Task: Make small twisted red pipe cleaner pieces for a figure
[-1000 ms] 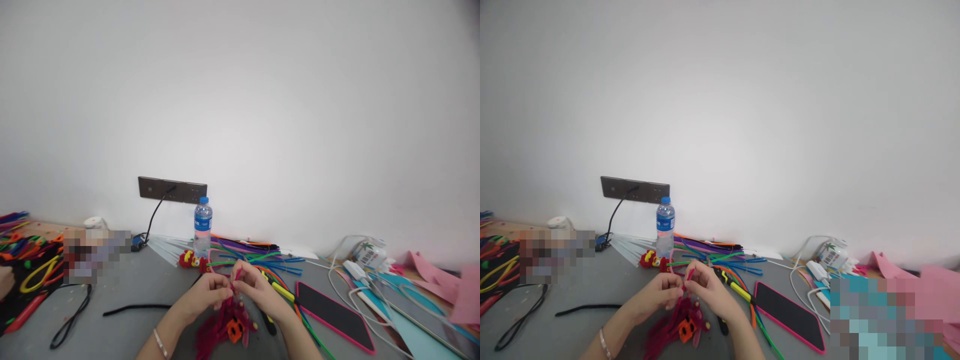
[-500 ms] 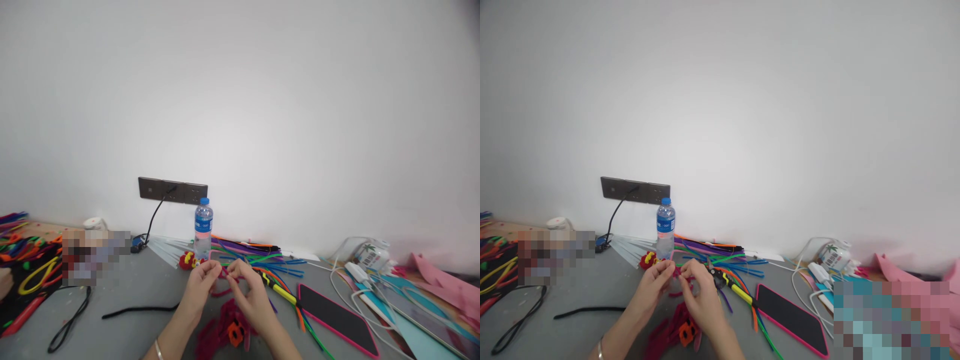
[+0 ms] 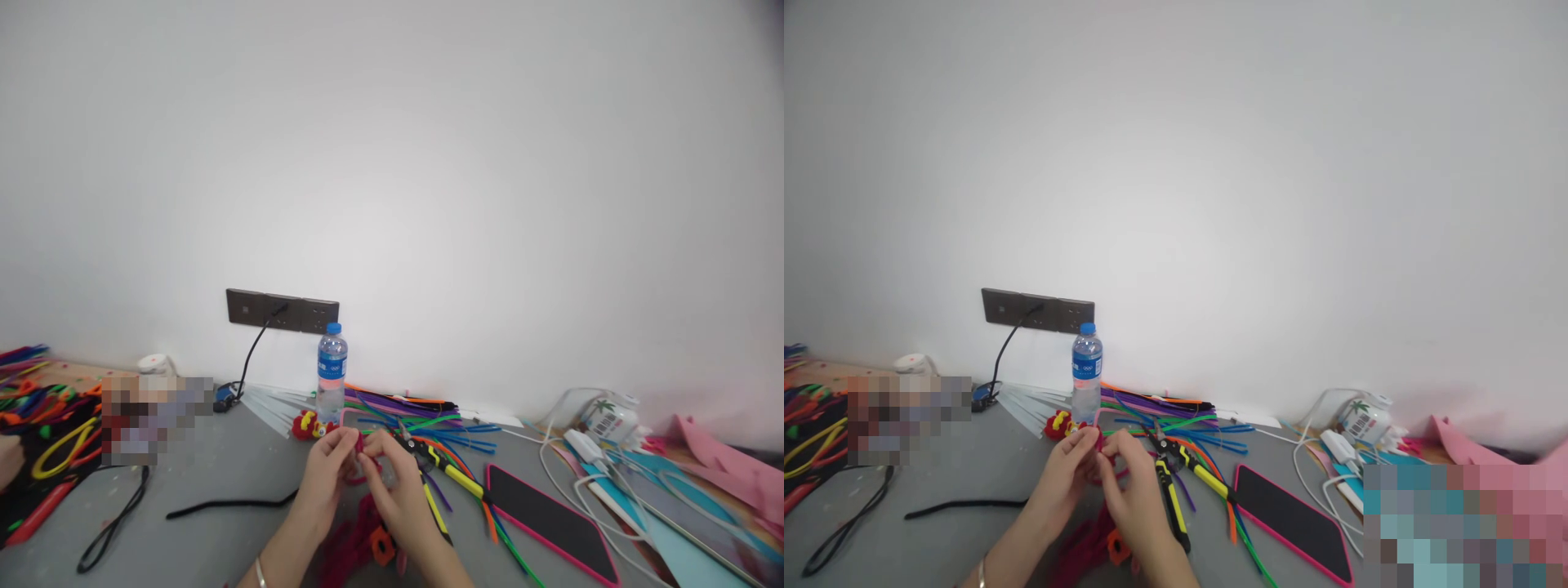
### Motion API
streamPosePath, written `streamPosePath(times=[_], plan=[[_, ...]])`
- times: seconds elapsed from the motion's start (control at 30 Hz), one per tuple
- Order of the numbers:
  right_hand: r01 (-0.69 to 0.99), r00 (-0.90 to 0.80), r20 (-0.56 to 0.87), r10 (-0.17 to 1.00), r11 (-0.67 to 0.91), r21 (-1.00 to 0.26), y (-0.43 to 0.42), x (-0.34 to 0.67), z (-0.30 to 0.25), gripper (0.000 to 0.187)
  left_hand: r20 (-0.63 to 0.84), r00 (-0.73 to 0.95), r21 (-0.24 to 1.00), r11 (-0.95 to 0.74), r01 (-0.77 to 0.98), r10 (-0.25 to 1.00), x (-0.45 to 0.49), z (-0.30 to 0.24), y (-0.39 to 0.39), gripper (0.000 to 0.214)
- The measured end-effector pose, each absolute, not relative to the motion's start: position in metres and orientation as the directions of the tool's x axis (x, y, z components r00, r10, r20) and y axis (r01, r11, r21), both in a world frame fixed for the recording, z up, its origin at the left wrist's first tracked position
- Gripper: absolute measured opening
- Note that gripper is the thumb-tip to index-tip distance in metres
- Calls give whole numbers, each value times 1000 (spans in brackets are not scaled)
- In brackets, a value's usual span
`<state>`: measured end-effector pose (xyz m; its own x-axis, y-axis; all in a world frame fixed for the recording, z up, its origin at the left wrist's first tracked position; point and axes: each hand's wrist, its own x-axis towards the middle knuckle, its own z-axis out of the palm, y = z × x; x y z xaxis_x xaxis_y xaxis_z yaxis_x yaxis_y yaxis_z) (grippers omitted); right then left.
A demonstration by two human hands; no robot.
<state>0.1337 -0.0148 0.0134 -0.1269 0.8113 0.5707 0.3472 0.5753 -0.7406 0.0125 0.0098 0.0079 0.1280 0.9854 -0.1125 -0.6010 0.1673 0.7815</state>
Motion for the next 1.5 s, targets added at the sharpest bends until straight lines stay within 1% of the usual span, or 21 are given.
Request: streamPosePath(times=[0.1,0.2,0.27,0.37,0.43,0.5,0.57,0.73,0.9,1.03,1.13,1.2,1.3,1.4,1.5], plan=[[282,-133,542,830,555,-782,-13,145,21,13,-7,191,857,104,-505,982,-2,14,18,41],[303,-202,495,845,535,-789,-13,158,30,14,74,273,957,9,-291,959,-14,17,21,37],[343,-274,455,847,528,-777,-13,164,34,15,148,348,983,-98,-157,926,-18,17,21,29],[385,-325,413,851,518,-764,-13,169,37,14,231,405,966,-257,10,885,-18,18,18,18],[395,-335,392,857,505,-768,-13,170,38,14,300,400,925,-367,99,866,-17,19,17,12],[405,-343,379,860,499,-766,-13,171,38,14,369,381,881,-450,148,848,-17,19,16,10],[411,-353,374,857,502,-761,-13,171,38,14,395,362,869,-472,152,844,-16,20,15,11],[408,-355,373,857,501,-763,-15,171,40,15,380,322,889,-438,129,867,-15,20,16,6],[385,-321,405,856,509,-770,-15,167,38,17,465,202,864,-492,110,862,-14,21,18,2],[355,-264,462,847,530,-770,-13,160,31,17,507,86,844,-515,152,857,-12,16,18,5],[338,-205,493,845,534,-775,-12,156,26,17,480,20,866,-478,149,877,-7,11,14,8],[316,-166,495,853,522,-792,-11,156,25,18,406,50,907,-409,100,912,-3,11,11,13],[269,-135,465,875,485,-832,-9,162,30,22,284,181,958,-284,-29,941,-1,15,8,23],[205,-159,397,904,424,-882,-10,173,37,26,172,272,978,-132,-159,947,-2,21,7,41],[133,-240,301,923,339,-932,-13,182,41,26,73,384,985,-7,-170,920,-7,24,8,45]])
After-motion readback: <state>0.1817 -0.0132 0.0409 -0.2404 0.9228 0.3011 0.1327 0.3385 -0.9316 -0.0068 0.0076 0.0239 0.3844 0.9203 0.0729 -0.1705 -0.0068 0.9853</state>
